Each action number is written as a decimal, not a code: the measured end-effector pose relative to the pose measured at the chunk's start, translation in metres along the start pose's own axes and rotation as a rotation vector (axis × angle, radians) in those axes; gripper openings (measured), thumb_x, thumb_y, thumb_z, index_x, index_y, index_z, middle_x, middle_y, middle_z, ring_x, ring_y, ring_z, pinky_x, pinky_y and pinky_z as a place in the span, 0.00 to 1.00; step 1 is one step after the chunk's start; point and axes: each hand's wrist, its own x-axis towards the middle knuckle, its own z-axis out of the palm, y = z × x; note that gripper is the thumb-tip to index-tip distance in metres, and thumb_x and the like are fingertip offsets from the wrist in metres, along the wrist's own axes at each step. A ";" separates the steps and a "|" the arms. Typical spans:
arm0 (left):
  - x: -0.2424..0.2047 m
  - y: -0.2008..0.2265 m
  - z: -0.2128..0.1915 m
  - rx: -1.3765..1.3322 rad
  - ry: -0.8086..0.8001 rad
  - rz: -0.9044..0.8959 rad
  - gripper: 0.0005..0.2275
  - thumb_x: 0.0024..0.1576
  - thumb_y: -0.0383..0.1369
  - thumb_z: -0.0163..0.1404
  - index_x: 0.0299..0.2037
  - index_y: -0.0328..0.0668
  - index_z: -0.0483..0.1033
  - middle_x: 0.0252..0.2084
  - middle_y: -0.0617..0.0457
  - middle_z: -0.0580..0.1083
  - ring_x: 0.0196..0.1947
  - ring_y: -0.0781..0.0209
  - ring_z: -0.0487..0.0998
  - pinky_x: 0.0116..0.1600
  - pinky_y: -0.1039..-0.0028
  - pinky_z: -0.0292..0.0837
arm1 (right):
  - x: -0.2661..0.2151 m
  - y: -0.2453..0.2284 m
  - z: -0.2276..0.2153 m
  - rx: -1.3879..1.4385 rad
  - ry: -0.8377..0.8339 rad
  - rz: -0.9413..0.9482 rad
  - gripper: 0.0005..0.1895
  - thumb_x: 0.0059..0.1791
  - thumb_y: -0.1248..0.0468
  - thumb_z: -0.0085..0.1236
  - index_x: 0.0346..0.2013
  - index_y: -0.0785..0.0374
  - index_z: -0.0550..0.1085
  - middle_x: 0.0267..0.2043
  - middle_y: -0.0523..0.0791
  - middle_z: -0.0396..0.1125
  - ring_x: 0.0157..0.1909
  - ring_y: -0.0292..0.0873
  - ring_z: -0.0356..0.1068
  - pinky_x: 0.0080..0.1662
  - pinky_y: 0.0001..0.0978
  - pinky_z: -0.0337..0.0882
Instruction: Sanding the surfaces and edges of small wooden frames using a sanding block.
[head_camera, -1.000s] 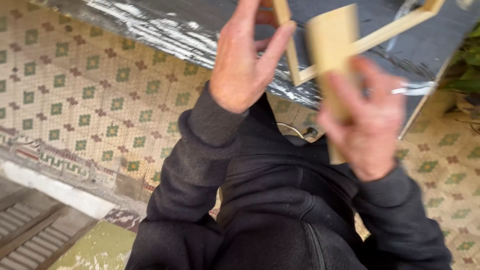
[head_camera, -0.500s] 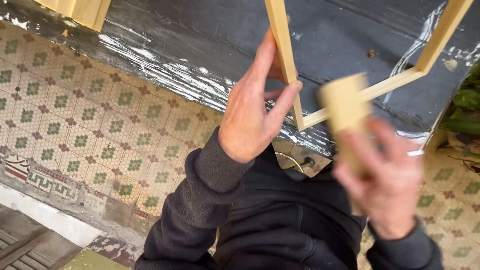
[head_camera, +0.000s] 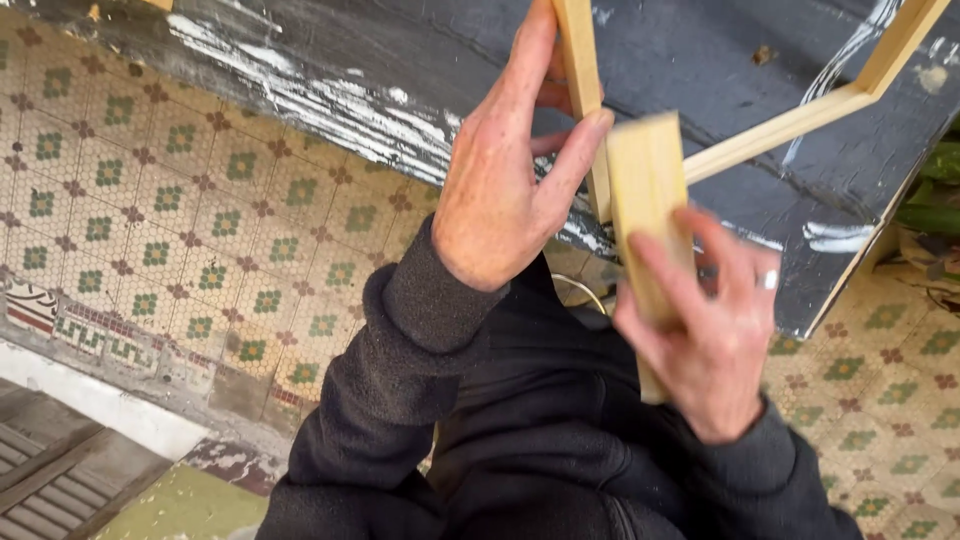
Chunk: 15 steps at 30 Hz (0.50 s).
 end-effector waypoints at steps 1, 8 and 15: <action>-0.003 0.000 0.002 -0.023 -0.014 -0.048 0.34 0.68 0.27 0.53 0.78 0.38 0.41 0.61 0.43 0.73 0.55 0.60 0.81 0.55 0.72 0.83 | 0.003 0.001 0.001 -0.016 0.006 -0.009 0.28 0.43 0.63 0.73 0.57 0.55 0.78 0.65 0.51 0.66 0.57 0.52 0.64 0.54 0.43 0.70; -0.008 0.002 0.003 0.027 0.003 0.073 0.32 0.70 0.26 0.53 0.75 0.39 0.40 0.65 0.39 0.69 0.59 0.56 0.80 0.57 0.69 0.82 | 0.037 0.024 -0.036 -0.132 0.053 -0.039 0.26 0.45 0.64 0.72 0.57 0.61 0.76 0.62 0.55 0.66 0.57 0.54 0.65 0.56 0.50 0.69; -0.002 0.022 -0.002 0.089 -0.053 0.088 0.33 0.66 0.23 0.53 0.75 0.42 0.43 0.72 0.34 0.62 0.60 0.50 0.79 0.56 0.65 0.83 | 0.005 0.001 -0.020 -0.004 -0.037 -0.013 0.32 0.39 0.64 0.70 0.59 0.56 0.76 0.63 0.54 0.66 0.56 0.56 0.68 0.58 0.49 0.70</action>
